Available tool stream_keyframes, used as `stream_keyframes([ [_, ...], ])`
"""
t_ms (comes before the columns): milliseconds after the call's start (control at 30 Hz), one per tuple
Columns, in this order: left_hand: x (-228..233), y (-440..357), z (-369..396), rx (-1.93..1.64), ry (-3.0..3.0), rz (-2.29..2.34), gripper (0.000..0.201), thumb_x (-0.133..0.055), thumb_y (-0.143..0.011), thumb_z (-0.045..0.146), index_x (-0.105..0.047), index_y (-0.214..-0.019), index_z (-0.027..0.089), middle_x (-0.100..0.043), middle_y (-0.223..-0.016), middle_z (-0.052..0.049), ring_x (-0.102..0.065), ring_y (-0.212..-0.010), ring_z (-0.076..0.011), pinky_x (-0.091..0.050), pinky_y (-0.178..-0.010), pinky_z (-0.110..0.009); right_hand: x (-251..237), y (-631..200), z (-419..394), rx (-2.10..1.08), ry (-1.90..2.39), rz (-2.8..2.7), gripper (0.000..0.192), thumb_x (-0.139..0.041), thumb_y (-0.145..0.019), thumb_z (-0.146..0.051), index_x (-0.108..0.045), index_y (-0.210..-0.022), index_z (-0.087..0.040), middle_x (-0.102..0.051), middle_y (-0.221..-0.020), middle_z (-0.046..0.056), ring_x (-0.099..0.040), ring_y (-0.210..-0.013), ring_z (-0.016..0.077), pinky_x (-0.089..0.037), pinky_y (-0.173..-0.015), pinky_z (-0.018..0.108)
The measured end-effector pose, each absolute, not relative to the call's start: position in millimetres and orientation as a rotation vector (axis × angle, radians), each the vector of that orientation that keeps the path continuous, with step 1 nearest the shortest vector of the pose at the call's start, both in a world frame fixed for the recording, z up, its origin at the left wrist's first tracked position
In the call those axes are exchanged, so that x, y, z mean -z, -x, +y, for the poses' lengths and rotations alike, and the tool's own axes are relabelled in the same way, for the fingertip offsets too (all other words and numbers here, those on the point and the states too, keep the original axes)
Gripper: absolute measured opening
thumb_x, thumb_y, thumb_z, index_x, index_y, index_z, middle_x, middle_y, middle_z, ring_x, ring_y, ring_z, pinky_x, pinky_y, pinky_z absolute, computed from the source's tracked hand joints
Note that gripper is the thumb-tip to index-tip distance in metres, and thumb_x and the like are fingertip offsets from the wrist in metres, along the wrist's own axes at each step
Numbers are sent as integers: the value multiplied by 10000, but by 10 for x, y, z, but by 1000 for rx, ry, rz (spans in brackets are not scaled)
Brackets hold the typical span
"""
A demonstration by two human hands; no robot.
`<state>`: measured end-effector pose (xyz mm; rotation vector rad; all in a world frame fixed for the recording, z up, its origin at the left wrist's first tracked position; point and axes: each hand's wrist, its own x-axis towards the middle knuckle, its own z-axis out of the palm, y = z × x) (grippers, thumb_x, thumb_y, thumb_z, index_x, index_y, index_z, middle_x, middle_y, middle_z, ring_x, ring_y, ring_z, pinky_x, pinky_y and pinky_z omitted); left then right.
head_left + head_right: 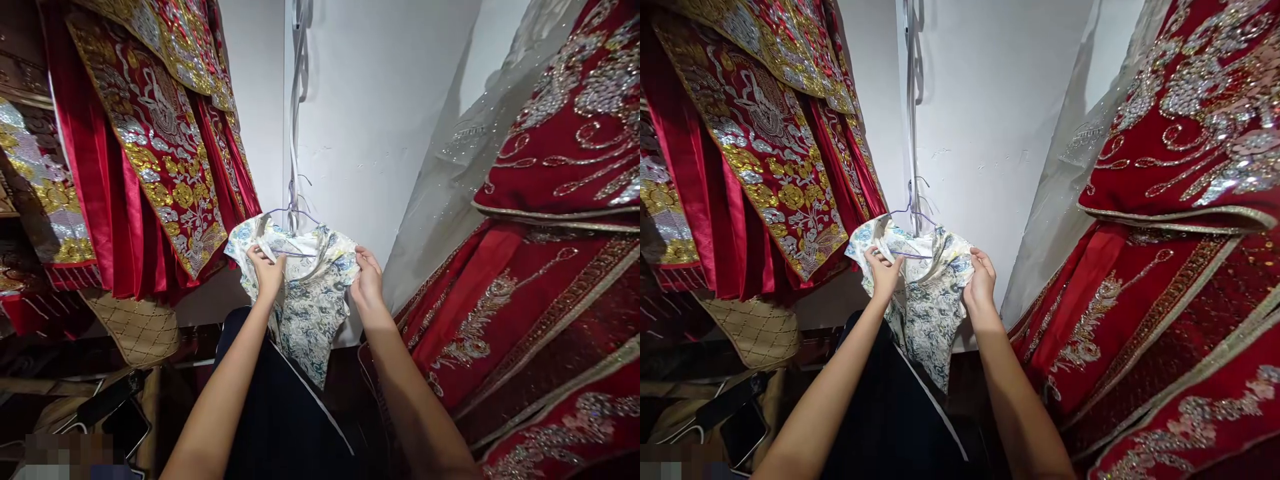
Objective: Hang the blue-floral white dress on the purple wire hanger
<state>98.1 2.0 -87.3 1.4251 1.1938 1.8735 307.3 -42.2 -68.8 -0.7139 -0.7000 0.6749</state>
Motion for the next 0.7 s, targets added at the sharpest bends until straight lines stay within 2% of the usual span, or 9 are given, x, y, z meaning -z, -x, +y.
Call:
stream_keyframes([
  [67,898,-935,36,-1827,-1442,1197,483,-616,-802,271,-334,-1192,236,-513,-861,0,-531,-637,-121,-432,-606,-246,652,-3121,-396,-692,698,-693,234,-649,-693,-320,-624,-909,-233,-670,-990,14,-644,-950,187,-503,-841,321],
  [167,1007,-870,-169,-1804,-1390,1171,298,-560,-782,213,-417,-1040,252,-444,-730,35,-483,-600,-125,-395,-574,-232,667,-3170,-409,-591,797,-762,219,-627,-736,-342,-648,-921,-227,-660,-1063,35,-599,-1079,208,-452,-950,351],
  [233,1106,-829,-426,-1806,-1328,1151,258,-559,-763,215,-436,-984,266,-401,-669,49,-463,-576,-130,-375,-554,-227,769,-3125,-472,-431,938,-862,239,-606,-785,-370,-669,-970,-233,-631,-1142,53,-535,-1183,221,-380,-1044,373],
  [333,1200,-777,-838,-1729,-1256,1065,238,-566,-751,228,-464,-961,273,-473,-681,47,-476,-577,-126,-368,-554,-221,1058,-2868,-638,-270,1082,-849,275,-571,-841,-434,-655,-1026,-249,-578,-1191,67,-490,-1215,227,-339,-1082,386],
  [400,1183,-754,-1039,-1660,-1209,990,215,-577,-747,229,-488,-940,258,-554,-742,32,-510,-606,-119,-381,-571,-216,1269,-2592,-766,-391,1111,-789,264,-558,-856,-477,-629,-972,-250,-595,-1086,58,-551,-1078,222,-424,-978,373],
  [433,1154,-745,-1108,-1642,-1187,958,207,-588,-743,225,-500,-929,249,-580,-768,25,-524,-622,-116,-390,-584,-213,1354,-2445,-824,-538,1119,-807,273,-563,-852,-507,-617,-927,-249,-608,-986,47,-583,-952,217,-469,-869,360],
  [533,1045,-734,-1231,-1643,-1149,884,215,-619,-735,188,-535,-929,230,-605,-771,22,-543,-642,-104,-406,-611,-199,1458,-2072,-944,-1053,1084,-1016,405,-570,-830,-629,-596,-764,-231,-586,-727,29,-545,-633,190,-430,-576,318],
  [600,991,-741,-1299,-1647,-1124,850,234,-634,-734,167,-545,-944,222,-612,-758,25,-546,-634,-97,-410,-614,-190,1412,-1951,-988,-1167,1010,-1115,475,-568,-818,-674,-575,-681,-219,-559,-635,20,-494,-551,166,-372,-518,304],
  [700,961,-775,-1413,-1614,-1091,802,261,-671,-750,181,-568,-988,208,-644,-815,5,-596,-700,-109,-452,-678,-204,1299,-1985,-1052,-1060,927,-1127,492,-589,-810,-667,-541,-635,-210,-504,-559,-12,-436,-517,136,-342,-509,285],
])
